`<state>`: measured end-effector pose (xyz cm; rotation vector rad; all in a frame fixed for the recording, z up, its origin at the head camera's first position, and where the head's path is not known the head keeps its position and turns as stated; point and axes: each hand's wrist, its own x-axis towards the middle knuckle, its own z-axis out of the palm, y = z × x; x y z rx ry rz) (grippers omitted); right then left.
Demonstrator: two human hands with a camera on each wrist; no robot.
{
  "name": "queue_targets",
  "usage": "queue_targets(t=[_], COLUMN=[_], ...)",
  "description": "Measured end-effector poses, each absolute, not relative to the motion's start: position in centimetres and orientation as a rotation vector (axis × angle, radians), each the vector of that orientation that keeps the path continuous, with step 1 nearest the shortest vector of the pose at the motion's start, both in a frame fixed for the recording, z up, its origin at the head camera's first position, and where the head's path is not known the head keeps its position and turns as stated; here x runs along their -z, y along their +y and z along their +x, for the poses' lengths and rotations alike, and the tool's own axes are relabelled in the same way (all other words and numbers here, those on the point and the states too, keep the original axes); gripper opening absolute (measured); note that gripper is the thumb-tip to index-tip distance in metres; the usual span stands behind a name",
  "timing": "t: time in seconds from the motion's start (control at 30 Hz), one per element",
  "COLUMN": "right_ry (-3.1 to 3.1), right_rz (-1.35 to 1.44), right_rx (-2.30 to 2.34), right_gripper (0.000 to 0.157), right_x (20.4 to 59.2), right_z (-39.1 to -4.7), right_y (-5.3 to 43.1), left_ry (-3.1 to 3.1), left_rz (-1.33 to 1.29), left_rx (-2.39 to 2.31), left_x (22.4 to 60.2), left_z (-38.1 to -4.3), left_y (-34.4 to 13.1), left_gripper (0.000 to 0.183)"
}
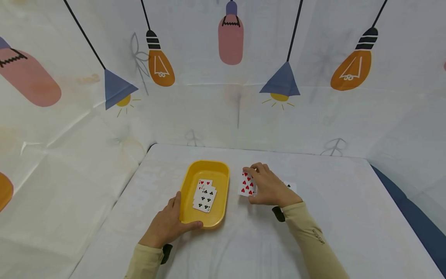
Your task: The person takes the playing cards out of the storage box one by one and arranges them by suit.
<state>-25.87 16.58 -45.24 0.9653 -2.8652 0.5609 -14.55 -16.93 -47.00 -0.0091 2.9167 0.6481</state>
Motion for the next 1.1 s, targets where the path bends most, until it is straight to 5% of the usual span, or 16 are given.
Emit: queue_targets(t=[1.1], right_ry=[-2.985], right_rz=[0.766], right_rx=[-0.441], right_gripper=[0.081], right_x=[47.4], right_z=[-25.3], right_y=[29.1], left_ry=[2.921], left_rz=[-0.013], left_rx=[-0.655], left_x=[47.3], left_z=[-14.6], left_y=[-17.1], left_gripper=[0.140])
